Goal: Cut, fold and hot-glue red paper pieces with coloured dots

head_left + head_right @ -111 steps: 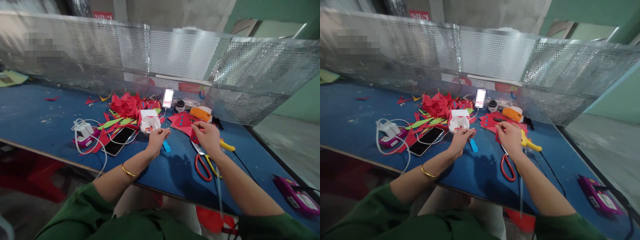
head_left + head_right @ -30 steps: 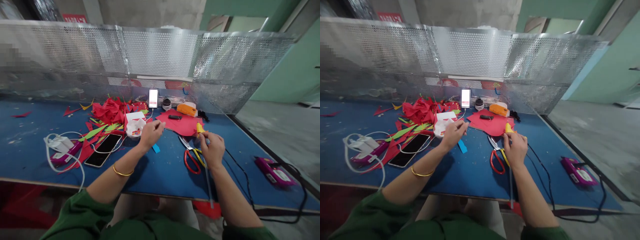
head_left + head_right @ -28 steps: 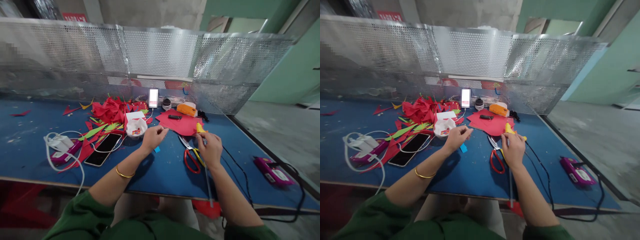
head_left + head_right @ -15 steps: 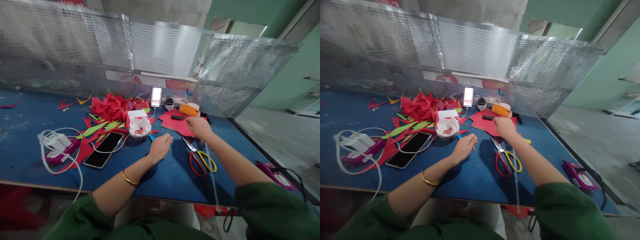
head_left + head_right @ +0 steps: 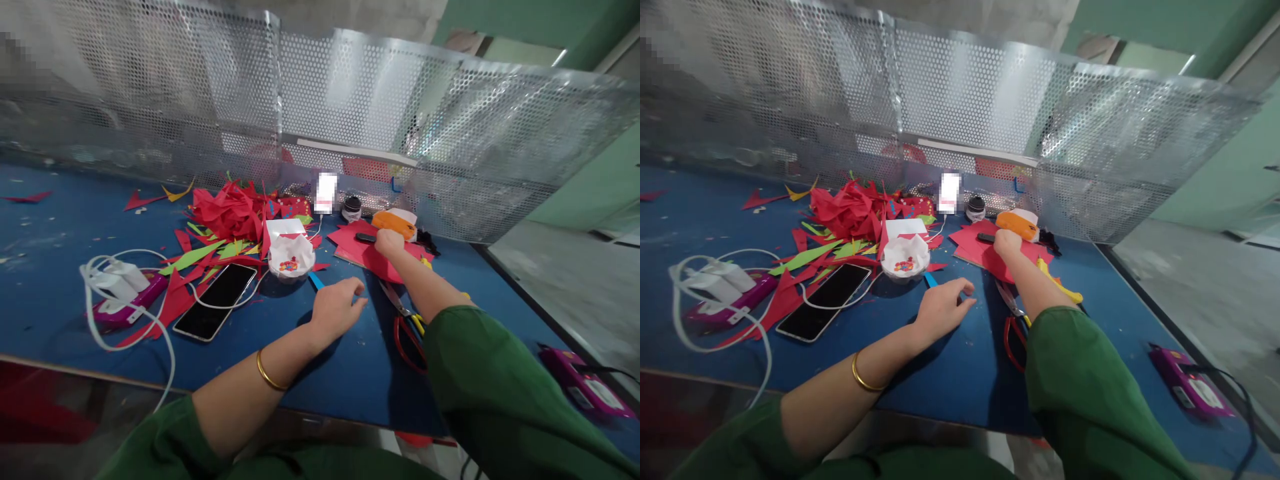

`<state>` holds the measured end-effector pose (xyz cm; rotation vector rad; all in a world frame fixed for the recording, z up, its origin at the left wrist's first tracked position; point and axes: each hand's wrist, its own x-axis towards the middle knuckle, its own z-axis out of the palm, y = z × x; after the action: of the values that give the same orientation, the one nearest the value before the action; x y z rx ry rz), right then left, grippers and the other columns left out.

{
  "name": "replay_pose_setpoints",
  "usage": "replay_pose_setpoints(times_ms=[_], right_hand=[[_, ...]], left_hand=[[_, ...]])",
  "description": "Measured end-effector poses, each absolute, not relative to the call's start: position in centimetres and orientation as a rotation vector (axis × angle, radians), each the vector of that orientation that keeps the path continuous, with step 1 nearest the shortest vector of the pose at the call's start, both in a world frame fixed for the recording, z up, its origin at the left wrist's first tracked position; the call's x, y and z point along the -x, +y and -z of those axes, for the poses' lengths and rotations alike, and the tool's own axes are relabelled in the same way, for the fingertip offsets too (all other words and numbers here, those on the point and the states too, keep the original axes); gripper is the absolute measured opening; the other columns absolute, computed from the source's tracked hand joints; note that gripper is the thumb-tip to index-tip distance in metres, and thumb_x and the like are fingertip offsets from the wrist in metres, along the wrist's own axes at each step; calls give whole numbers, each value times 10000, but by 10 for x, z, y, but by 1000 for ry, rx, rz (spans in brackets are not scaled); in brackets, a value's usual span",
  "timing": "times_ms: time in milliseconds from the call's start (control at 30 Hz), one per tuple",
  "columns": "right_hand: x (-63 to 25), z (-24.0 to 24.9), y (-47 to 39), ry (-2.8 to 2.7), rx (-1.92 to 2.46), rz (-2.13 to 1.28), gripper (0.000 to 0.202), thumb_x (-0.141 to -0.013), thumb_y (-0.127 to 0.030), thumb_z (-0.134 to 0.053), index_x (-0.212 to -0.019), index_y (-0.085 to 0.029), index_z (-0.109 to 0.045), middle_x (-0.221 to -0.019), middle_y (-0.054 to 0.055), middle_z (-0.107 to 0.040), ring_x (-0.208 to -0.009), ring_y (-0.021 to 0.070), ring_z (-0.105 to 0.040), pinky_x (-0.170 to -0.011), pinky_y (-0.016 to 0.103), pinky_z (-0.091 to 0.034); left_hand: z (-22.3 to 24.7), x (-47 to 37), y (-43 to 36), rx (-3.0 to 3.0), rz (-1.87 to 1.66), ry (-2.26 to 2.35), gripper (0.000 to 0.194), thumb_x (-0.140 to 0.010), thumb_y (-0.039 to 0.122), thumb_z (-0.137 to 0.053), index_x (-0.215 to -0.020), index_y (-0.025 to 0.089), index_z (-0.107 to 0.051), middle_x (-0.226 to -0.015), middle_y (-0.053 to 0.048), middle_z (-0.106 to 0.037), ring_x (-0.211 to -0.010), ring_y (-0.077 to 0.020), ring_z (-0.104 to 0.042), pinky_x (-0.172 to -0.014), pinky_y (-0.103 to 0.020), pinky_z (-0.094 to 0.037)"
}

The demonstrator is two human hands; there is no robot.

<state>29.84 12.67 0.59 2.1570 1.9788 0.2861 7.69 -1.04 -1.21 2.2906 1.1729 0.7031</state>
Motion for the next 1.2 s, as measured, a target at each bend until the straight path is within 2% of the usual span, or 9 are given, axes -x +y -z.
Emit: replay_pose_setpoints(times_ms=[67, 300, 400, 500, 633, 800, 967, 1067, 1200], right_hand=[[-302, -4, 128, 1876, -2306, -277, 382, -939, -365, -624, -1256, -152, -592, -1270, 122, -608, -1072, 227, -632, -901, 430, -549], [-330, -30, 137, 1672, -2667, -323, 380, -939, -376, -624, -1256, -169, -590, -1265, 98, -611, -1063, 221, -635, -893, 432, -554], [-342, -46, 134, 1650, -2720, -442, 300, -987, -304, -525, -1196, -125, -642, -1182, 172, -658, -1046, 256, -656, -857, 392, -549], [-349, -54, 126, 1642, -2706, -586, 354, -982, -172, -397, -1152, -25, -670, -1093, 281, -680, -1026, 333, -678, -800, 381, -524], [-352, -52, 114, 1747, -2519, -676, 385, -950, -122, -367, -1176, -8, -657, -1132, 294, -671, -990, 336, -688, -776, 379, -490], [-343, -41, 114, 1968, -2100, -591, 254, -917, -217, -524, -974, -89, -736, -993, 208, -733, -994, 311, -677, -926, 430, -416], [-324, -31, 115, 2134, -1775, -545, 313, -913, -228, -559, -1159, -67, -665, -1189, 235, -663, -1146, 312, -604, -962, 427, -404], [-315, -23, 113, 2190, -1588, -445, 267, -918, -252, -611, -1144, -119, -664, -1203, 160, -657, -1144, 261, -601, -991, 421, -434], [-308, -13, 113, 2138, -1527, -355, 372, -944, -380, -613, -1251, -170, -592, -1264, 94, -614, -1077, 228, -630, -908, 456, -544]], left_hand=[[15, -77, -9, -2316, -658, 1159, 187, -909, 289, -592, -1073, 254, -673, -1088, -5, -751, -947, -192, -691, -809, -295, -492], [19, -79, -8, -2356, -508, 1147, 201, -904, 314, -607, -1049, 218, -707, -1062, -42, -758, -973, -227, -698, -848, -324, -513], [16, -79, -9, -2364, -474, 1144, 217, -908, 312, -603, -1064, 205, -710, -1065, -51, -760, -989, -237, -696, -851, -332, -512], [13, -79, -9, -2374, -456, 1150, 220, -915, 315, -593, -1067, 207, -710, -1081, -50, -760, -1018, -238, -691, -859, -329, -507], [12, -79, -9, -2388, -439, 1157, 210, -918, 322, -585, -1046, 218, -714, -1078, -46, -762, -1027, -237, -689, -858, -323, -504], [13, -78, -9, -2399, -435, 1155, 216, -916, 328, -583, -1044, 216, -717, -1068, -55, -763, -1019, -246, -692, -851, -328, -507], [15, -78, -9, -2407, -442, 1157, 213, -916, 334, -583, -1042, 226, -716, -1059, -50, -764, -1022, -241, -691, -857, -325, -508], [16, -79, -9, -2414, -441, 1155, 214, -916, 333, -584, -1048, 227, -714, -1059, -47, -764, -1022, -237, -690, -859, -322, -507], [16, -79, -9, -2424, -433, 1145, 211, -915, 332, -588, -1040, 222, -718, -1051, -53, -764, -1017, -242, -691, -847, -322, -507]])
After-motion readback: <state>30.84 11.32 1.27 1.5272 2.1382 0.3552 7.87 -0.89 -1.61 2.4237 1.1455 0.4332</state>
